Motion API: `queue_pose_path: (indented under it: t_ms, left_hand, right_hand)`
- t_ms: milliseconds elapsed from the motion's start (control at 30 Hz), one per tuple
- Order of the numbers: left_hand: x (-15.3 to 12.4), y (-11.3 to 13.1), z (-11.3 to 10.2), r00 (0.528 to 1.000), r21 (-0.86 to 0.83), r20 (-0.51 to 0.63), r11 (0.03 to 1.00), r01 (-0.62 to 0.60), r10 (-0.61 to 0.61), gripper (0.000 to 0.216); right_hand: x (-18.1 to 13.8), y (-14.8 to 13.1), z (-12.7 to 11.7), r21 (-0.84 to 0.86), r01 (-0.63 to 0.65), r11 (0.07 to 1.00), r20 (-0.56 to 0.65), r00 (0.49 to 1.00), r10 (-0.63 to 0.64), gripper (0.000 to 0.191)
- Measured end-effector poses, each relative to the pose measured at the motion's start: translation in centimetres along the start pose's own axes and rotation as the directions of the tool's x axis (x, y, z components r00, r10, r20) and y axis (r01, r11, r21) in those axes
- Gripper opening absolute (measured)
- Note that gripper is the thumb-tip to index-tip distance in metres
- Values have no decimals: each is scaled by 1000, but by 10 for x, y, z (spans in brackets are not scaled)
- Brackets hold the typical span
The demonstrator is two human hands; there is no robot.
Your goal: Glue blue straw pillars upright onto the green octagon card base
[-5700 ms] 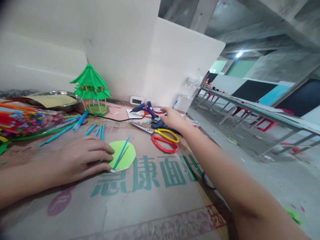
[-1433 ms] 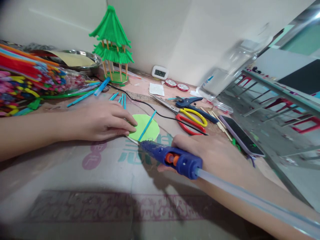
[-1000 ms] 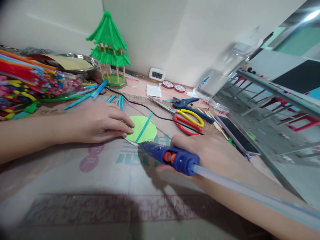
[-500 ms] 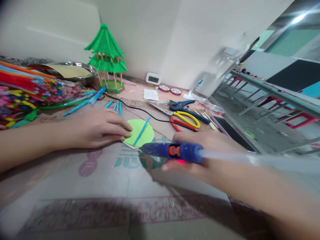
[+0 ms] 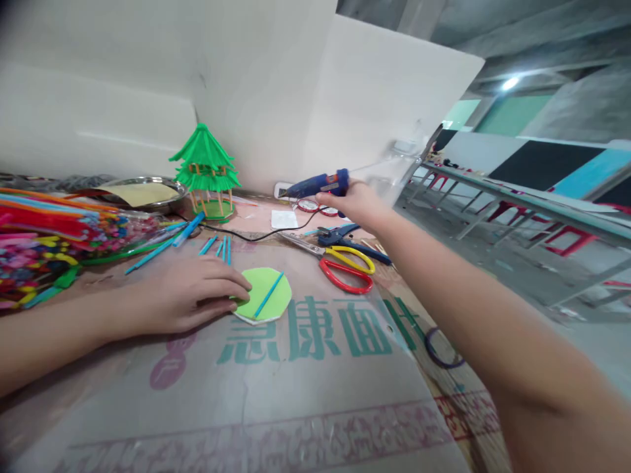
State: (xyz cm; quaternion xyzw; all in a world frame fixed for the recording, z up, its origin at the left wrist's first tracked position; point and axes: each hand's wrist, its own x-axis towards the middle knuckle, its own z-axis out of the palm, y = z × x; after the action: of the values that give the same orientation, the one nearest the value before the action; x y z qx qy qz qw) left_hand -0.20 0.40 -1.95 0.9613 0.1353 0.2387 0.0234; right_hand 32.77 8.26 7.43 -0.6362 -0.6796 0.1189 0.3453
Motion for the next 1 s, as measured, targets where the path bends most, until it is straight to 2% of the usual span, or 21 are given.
queue_pose_path:
  t_ms: [33, 167, 267, 367, 467, 533, 600, 633, 700, 767, 800, 900, 1000]
  left_hand:
    - [0, 1, 0, 1000, -4, 0, 1000, 4, -4, 21]
    - [0, 4, -1, 1000, -14, -24, 1000, 2, -2, 21]
    - [0, 6, -1, 1000, -15, -24, 1000, -1, 0, 21]
    - [-1, 5, 0, 1000, -11, -14, 1000, 2, -2, 21]
    - [-1, 4, 0, 1000, -6, -7, 1000, -2, 2, 21]
    - [-1, 4, 0, 1000, -4, 0, 1000, -2, 2, 22]
    - [0, 4, -1, 1000, -3, 6, 1000, -1, 1, 22]
    - [0, 4, -1, 1000, 0, 7, 1000, 1, -1, 22]
    - [0, 4, -1, 1000, 7, 7, 1000, 6, -6, 22]
    - [0, 5, -1, 1000, 11, 11, 1000, 13, -13, 22]
    - [0, 5, -1, 1000, 10, 14, 1000, 14, -14, 23]
    - [0, 4, 0, 1000, 9, 20, 1000, 17, -18, 23]
    - [0, 4, 0, 1000, 18, 21, 1000, 15, -16, 24]
  right_hand:
    - [12, 4, 10, -26, 8, 1000, 71, 997, -6, 37]
    - [44, 22, 53, -64, -33, 997, 161, 986, 43, 33]
    - [53, 32, 69, -131, -30, 991, 203, 978, 56, 30]
    - [53, 36, 63, -231, -19, 973, 198, 978, 66, 33]
    - [34, 34, 45, -337, -10, 942, 119, 991, 53, 36]
    - [9, 28, 33, -368, 20, 930, 48, 999, -2, 36]
    - [-20, 20, 27, -311, 143, 940, 75, 989, -126, 31]
    - [-35, 17, 26, -210, 227, 951, 145, 969, -199, 29]
    - [-58, 12, 28, -28, 401, 915, 306, 875, -374, 31]
    - [-70, 11, 35, 83, 496, 864, 404, 776, -485, 32]
    - [-73, 12, 38, 122, 518, 847, 430, 742, -515, 31]
    - [-73, 18, 49, 217, 518, 827, 472, 686, -554, 24]
    - [-71, 18, 54, 253, 494, 832, 499, 670, -550, 16]
